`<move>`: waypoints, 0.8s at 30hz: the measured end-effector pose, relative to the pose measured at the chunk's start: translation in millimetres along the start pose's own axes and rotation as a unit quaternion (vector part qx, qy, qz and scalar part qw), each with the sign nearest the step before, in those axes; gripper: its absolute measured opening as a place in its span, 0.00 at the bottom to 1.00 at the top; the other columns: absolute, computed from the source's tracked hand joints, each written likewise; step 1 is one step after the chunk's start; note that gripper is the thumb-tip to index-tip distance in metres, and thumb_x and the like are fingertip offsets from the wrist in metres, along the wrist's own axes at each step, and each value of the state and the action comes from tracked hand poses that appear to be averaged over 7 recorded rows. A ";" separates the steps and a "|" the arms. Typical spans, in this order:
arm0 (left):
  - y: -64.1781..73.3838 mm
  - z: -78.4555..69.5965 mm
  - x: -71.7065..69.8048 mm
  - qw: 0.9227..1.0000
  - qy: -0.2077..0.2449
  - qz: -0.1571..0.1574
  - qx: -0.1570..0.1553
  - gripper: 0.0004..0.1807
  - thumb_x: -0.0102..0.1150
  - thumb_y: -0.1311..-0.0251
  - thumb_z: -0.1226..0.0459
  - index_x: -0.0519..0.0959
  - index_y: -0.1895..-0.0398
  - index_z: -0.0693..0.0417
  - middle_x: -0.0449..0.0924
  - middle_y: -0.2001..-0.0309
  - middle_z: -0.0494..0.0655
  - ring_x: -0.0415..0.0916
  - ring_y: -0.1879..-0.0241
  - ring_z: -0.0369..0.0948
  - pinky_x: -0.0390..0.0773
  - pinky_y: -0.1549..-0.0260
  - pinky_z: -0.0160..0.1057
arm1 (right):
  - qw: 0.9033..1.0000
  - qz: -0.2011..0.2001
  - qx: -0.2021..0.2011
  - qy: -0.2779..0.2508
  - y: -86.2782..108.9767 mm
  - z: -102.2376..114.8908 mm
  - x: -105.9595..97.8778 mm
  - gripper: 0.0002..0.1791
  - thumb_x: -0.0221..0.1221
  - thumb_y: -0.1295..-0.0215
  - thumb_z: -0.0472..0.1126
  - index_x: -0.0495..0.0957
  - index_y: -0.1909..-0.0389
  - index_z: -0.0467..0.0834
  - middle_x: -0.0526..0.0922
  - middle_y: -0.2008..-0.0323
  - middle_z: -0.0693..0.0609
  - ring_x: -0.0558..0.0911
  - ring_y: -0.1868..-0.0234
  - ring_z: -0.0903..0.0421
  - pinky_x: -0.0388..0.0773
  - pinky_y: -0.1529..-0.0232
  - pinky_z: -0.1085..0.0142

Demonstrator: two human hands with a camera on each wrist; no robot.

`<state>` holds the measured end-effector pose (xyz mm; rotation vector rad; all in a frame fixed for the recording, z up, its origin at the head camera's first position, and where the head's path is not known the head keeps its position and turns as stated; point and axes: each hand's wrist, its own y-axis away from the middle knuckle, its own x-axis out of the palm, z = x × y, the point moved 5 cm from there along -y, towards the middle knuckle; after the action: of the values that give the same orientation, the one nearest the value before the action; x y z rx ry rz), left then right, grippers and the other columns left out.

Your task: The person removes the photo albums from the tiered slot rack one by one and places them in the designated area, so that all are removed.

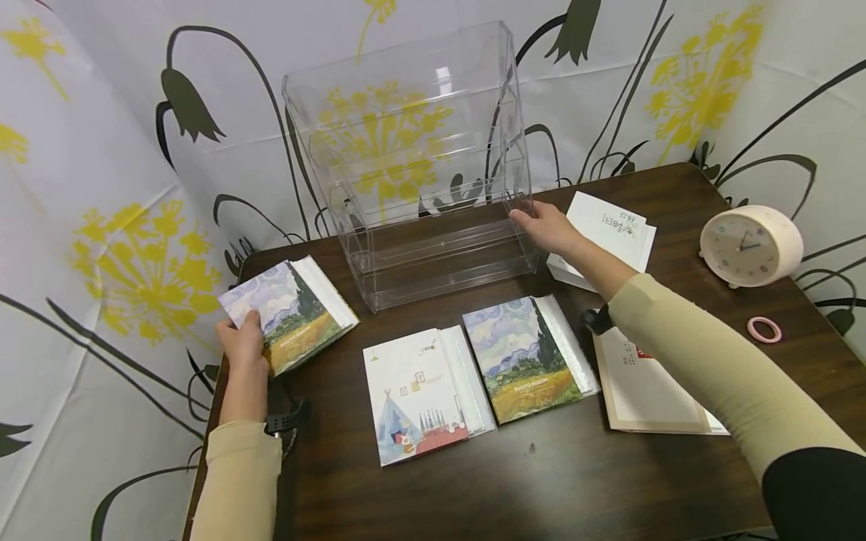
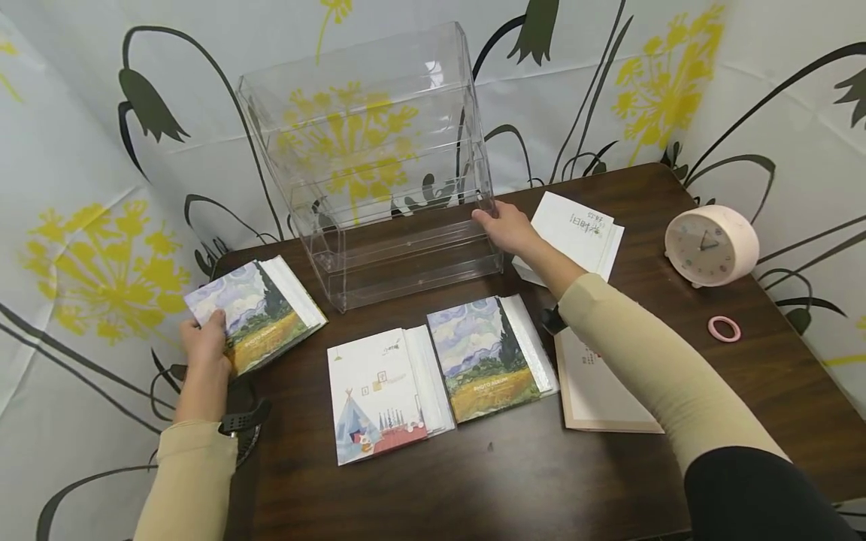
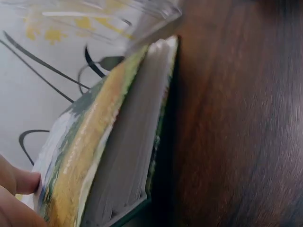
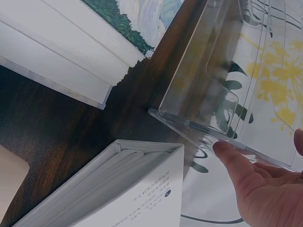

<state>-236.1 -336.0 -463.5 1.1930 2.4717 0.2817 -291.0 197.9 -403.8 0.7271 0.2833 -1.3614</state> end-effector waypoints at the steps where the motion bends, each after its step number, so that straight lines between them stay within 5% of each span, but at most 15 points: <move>1: -2.4 2.1 0.4 1.000 -0.013 0.001 -0.009 0.28 0.50 0.30 0.63 0.55 0.32 0.64 0.59 0.33 0.53 0.64 0.45 0.39 0.67 0.44 0.31 | 1.000 0.001 0.000 -0.001 -0.2 -0.2 0.3 0.35 0.44 0.23 0.56 0.58 0.28 0.35 0.64 0.32 0.33 0.62 0.31 0.36 0.61 0.34 0.43; 7: -12.2 8.3 2.3 0.993 -0.115 0.017 -0.025 0.29 0.57 0.34 0.63 0.65 0.34 0.68 0.65 0.45 0.50 0.64 0.57 0.38 0.69 0.52 0.34 | 1.000 0.000 -0.001 -0.002 -1.5 -1.0 0.6 0.34 0.45 0.23 0.55 0.59 0.28 0.35 0.65 0.32 0.34 0.63 0.31 0.35 0.62 0.35 0.42; 10: -14.2 9.9 1.4 0.989 -0.143 0.016 -0.022 0.29 0.60 0.36 0.62 0.67 0.35 0.69 0.66 0.45 0.52 0.65 0.54 0.42 0.69 0.51 0.37 | 1.000 0.000 -0.001 0.000 -2.9 -2.2 0.6 0.34 0.44 0.23 0.56 0.59 0.28 0.35 0.65 0.32 0.34 0.62 0.31 0.35 0.61 0.35 0.42; 17: -16.5 13.7 -2.4 0.987 -0.157 0.019 -0.025 0.34 0.59 0.35 0.62 0.62 0.30 0.66 0.57 0.30 0.62 0.57 0.34 0.53 0.61 0.35 0.48 | 1.000 -0.003 -0.004 0.001 -2.4 -1.8 1.3 0.35 0.44 0.23 0.57 0.60 0.29 0.35 0.65 0.32 0.34 0.63 0.31 0.35 0.62 0.35 0.42; 24: -18.1 15.8 -2.7 0.988 -0.153 0.002 -0.029 0.32 0.62 0.37 0.64 0.66 0.31 0.64 0.63 0.33 0.60 0.64 0.42 0.48 0.67 0.41 0.41 | 1.000 -0.003 -0.003 0.002 -0.8 -1.3 1.3 0.35 0.44 0.23 0.57 0.58 0.28 0.35 0.64 0.31 0.34 0.62 0.31 0.36 0.62 0.35 0.42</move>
<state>-240.8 -349.1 -483.3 1.1260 2.1818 0.1565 -291.1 197.7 -405.8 0.7247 0.2919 -1.3647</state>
